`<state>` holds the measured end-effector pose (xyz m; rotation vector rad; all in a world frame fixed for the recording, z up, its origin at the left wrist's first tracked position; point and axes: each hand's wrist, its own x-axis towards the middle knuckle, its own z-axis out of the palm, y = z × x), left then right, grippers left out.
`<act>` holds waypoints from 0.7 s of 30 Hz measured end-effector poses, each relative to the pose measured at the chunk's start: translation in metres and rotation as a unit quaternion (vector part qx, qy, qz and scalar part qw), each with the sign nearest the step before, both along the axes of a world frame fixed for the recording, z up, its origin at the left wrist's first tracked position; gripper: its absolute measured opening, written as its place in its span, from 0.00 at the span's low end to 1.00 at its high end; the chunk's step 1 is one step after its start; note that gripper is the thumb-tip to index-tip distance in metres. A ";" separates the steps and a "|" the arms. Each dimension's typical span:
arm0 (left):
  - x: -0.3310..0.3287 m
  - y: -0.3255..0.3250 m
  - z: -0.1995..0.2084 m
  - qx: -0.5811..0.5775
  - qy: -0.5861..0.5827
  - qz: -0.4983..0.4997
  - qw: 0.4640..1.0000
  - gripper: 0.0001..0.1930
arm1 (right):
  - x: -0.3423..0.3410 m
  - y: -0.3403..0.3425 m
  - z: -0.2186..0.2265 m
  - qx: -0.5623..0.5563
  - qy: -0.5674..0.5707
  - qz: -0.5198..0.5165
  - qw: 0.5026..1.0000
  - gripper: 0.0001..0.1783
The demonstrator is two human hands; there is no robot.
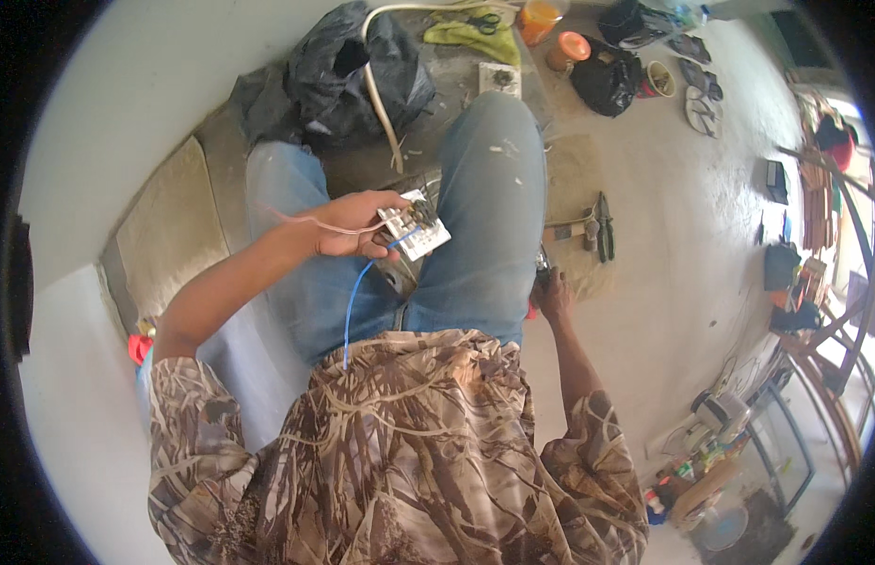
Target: The person strips wires using pliers and then connects several color-coded electrical wires to the back of an outlet unit using a screwdriver while sitting on the floor.
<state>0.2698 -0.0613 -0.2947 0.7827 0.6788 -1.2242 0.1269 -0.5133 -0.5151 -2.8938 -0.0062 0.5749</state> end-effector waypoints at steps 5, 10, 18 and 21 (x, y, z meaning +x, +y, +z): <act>-0.011 -0.007 -0.014 -0.035 0.030 -0.061 0.997 0.20 | -0.019 -0.039 0.024 0.211 0.021 -0.146 0.966 0.16; -0.022 0.005 -0.014 -0.071 0.009 -0.098 0.993 0.20 | 0.067 -0.004 0.226 0.246 -0.006 -0.090 0.965 0.15; -0.025 -0.019 -0.015 -0.110 0.037 -0.220 0.969 0.20 | 0.115 0.050 0.392 0.371 -0.034 0.033 0.927 0.24; -0.020 -0.023 -0.015 -0.113 0.039 -0.232 0.965 0.19 | 0.126 0.078 0.392 0.360 0.002 0.107 0.927 0.22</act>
